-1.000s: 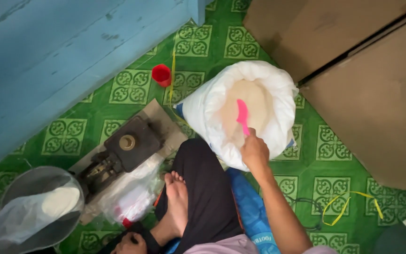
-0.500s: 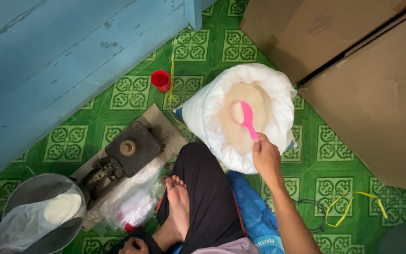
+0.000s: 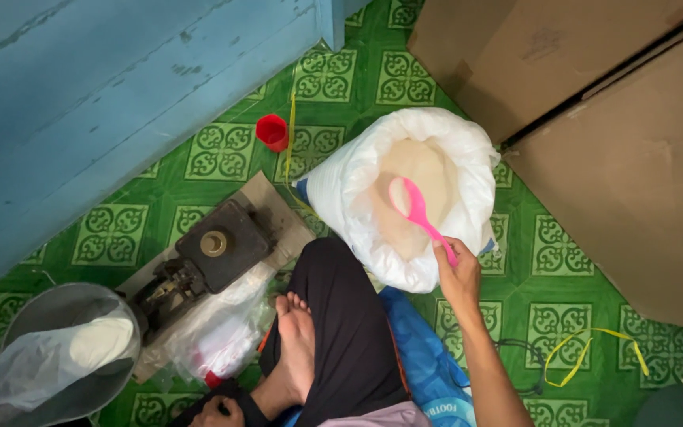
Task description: The person scoops sugar from a large white sack into small plastic bags using a pink scoop, placing the filled bags into a gray container and a black bucket.
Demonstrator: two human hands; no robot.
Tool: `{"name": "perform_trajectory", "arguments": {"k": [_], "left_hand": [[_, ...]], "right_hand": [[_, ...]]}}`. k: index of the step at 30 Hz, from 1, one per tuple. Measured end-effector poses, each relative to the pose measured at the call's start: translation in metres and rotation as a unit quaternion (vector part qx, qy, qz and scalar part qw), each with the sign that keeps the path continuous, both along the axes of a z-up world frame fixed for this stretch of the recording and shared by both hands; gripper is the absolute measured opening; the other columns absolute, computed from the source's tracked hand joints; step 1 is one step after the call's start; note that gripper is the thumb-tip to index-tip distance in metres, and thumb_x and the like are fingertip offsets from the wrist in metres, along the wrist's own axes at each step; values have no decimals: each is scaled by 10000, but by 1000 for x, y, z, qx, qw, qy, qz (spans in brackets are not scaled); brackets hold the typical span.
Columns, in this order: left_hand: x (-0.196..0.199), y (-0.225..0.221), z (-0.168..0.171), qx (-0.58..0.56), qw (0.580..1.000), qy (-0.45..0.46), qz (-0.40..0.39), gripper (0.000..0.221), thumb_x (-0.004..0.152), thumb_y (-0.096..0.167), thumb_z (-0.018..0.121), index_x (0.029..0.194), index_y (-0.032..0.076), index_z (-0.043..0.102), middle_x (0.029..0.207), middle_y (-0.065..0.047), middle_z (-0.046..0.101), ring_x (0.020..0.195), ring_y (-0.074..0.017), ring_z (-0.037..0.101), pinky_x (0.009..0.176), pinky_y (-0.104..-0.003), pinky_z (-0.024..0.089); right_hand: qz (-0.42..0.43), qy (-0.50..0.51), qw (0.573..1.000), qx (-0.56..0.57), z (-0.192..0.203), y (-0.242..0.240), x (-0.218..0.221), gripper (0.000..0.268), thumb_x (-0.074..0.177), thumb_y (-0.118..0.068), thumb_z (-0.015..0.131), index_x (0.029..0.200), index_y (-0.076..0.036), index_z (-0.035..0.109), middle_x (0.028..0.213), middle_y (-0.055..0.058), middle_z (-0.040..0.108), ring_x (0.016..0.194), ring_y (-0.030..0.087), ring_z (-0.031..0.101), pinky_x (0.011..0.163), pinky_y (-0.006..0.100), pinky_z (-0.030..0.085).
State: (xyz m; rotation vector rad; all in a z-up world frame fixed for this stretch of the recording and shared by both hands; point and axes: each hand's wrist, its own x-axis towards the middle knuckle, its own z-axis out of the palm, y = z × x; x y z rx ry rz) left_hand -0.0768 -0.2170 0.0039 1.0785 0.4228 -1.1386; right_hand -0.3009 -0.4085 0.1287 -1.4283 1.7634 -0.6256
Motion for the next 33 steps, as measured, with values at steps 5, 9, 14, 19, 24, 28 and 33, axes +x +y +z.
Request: {"name": "perform_trajectory", "arguments": {"k": [5, 9, 14, 19, 24, 28, 33], "left_hand": [[3, 44, -90, -143, 988, -55, -10, 634, 968, 354, 325, 1554, 240, 110, 1591, 48, 183, 1410, -100, 243, 1215, -318, 120], [4, 40, -85, -133, 989, -63, -14, 622, 979, 397, 304, 1546, 209, 133, 1554, 16, 218, 1386, -111, 269, 1200, -315, 152], [-1, 42, -78, -171, 975, -133, -57, 718, 974, 453, 291, 1538, 241, -100, 1625, 19, -58, 1463, -113, 88, 1196, -343, 41], [4, 50, -97, -200, 972, -106, -57, 747, 953, 404, 378, 1554, 214, -22, 1628, 24, 42, 1459, -120, 140, 1209, -345, 77], [2, 40, -90, -163, 980, -104, -53, 742, 946, 480, 324, 1548, 233, -32, 1604, 31, 57, 1426, -99, 169, 1198, -324, 83], [-1, 48, -88, -218, 966, -131, -47, 750, 960, 380, 394, 1551, 219, -38, 1632, 11, 1, 1452, -132, 147, 1205, -354, 70], [0, 49, -97, -234, 968, -95, -5, 699, 957, 249, 429, 1563, 193, 86, 1602, -10, 177, 1412, -158, 267, 1208, -347, 157]], "right_hand": [[-27, -80, 996, 17, -19, -4, -5, 285, 907, -293, 628, 1100, -103, 718, 792, 1, 655, 661, 100, 507, 615, 241, 405], [-26, -104, 993, 42, -7, -3, 0, 316, 912, -306, 624, 1106, -82, 733, 776, -24, 626, 651, 79, 469, 595, 224, 368], [-6, -17, 1000, -2, 5, 0, 5, 332, 891, -310, 635, 1158, -131, 716, 1099, 39, 737, 1021, 173, 667, 866, 288, 508], [1, 61, 998, -25, 3, 1, -1, 313, 879, -304, 669, 1182, -253, 730, 943, -37, 763, 692, 113, 644, 587, 269, 493], [9, 66, 997, -49, 6, 2, -6, 306, 885, -279, 683, 1184, -231, 727, 937, -19, 762, 714, 123, 660, 608, 276, 521], [14, 74, 996, -55, 14, 1, -5, 311, 889, -270, 676, 1192, -226, 734, 732, -35, 719, 536, 100, 503, 504, 270, 433], [76, 128, 977, -155, 33, -7, -6, 300, 871, -269, 665, 1148, -201, 756, 662, 6, 674, 573, 159, 561, 554, 326, 444]]}}
